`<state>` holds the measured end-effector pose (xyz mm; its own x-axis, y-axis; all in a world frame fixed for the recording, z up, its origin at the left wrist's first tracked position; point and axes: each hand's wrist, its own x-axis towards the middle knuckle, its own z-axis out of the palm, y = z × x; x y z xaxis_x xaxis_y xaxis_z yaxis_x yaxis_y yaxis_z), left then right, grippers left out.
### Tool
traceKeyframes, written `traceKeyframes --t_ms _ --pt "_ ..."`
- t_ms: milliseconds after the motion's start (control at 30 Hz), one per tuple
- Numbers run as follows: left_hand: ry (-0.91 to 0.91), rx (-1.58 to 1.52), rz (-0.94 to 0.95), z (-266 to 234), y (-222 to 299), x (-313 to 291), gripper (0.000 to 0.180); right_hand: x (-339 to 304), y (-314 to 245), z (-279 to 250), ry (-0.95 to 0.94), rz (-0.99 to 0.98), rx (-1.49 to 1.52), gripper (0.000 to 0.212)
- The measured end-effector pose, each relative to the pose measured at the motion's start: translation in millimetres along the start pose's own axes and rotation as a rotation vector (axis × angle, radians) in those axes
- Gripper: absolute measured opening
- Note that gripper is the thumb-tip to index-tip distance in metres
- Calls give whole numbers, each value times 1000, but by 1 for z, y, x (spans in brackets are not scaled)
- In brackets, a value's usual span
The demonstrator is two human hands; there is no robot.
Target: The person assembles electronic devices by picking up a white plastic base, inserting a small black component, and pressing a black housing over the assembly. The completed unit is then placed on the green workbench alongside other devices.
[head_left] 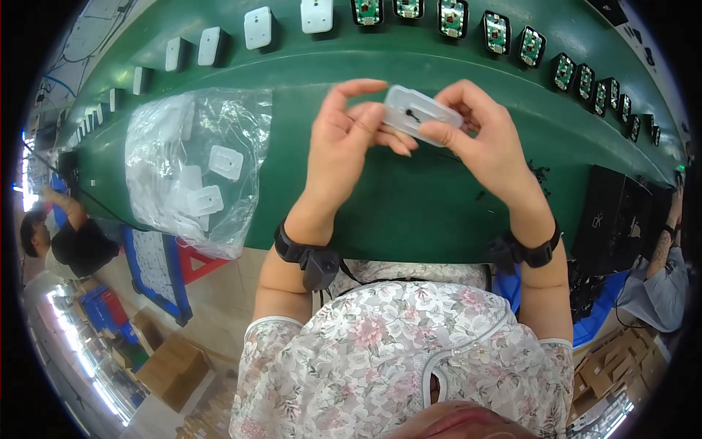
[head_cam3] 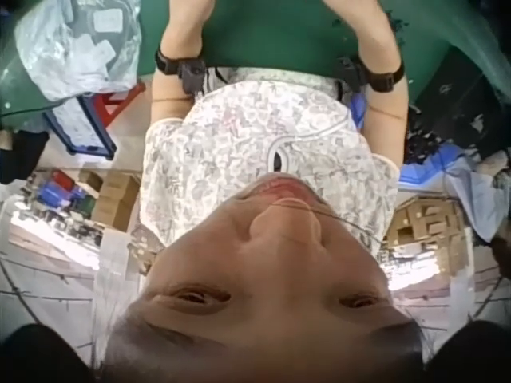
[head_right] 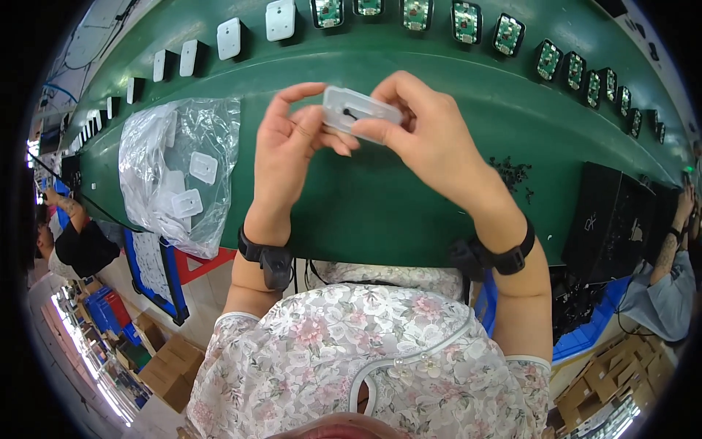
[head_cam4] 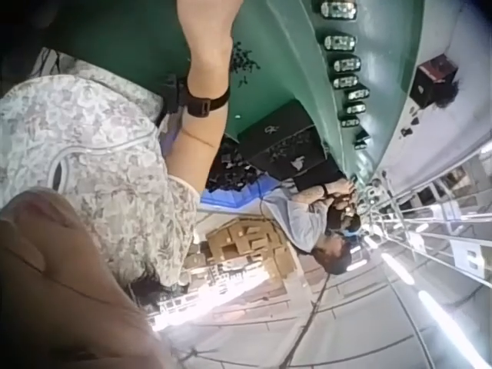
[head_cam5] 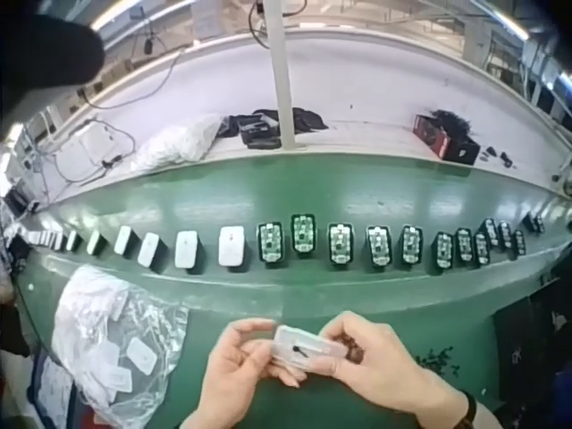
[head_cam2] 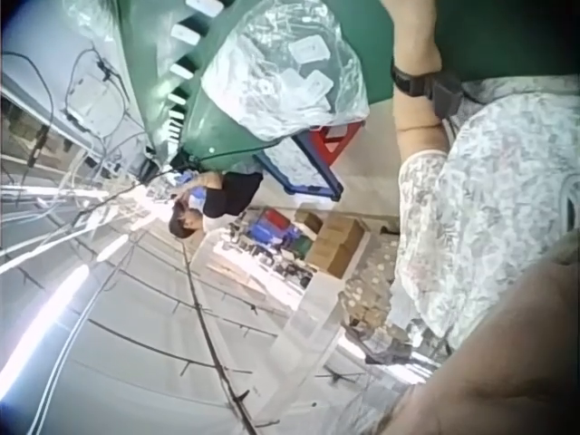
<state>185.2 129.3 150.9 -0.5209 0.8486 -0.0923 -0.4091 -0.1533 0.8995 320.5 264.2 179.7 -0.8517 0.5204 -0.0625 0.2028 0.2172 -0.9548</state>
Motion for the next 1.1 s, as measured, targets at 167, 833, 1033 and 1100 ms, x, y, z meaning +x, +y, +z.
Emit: traceKeyframes --t_ms 167,833,1033,1100 --pt "228 496 39 -31 -3 18 12 83 -11 3 296 -450 -499 36" --pt "152 1588 339 7 -26 -6 61 57 34 -5 182 -465 -483 80" --pt "52 1578 380 7 -30 -6 54 1 42 -39 64 -235 -748 80" --pt "-2 1495 531 3 -29 -5 51 -8 40 -46 29 -285 -823 71"
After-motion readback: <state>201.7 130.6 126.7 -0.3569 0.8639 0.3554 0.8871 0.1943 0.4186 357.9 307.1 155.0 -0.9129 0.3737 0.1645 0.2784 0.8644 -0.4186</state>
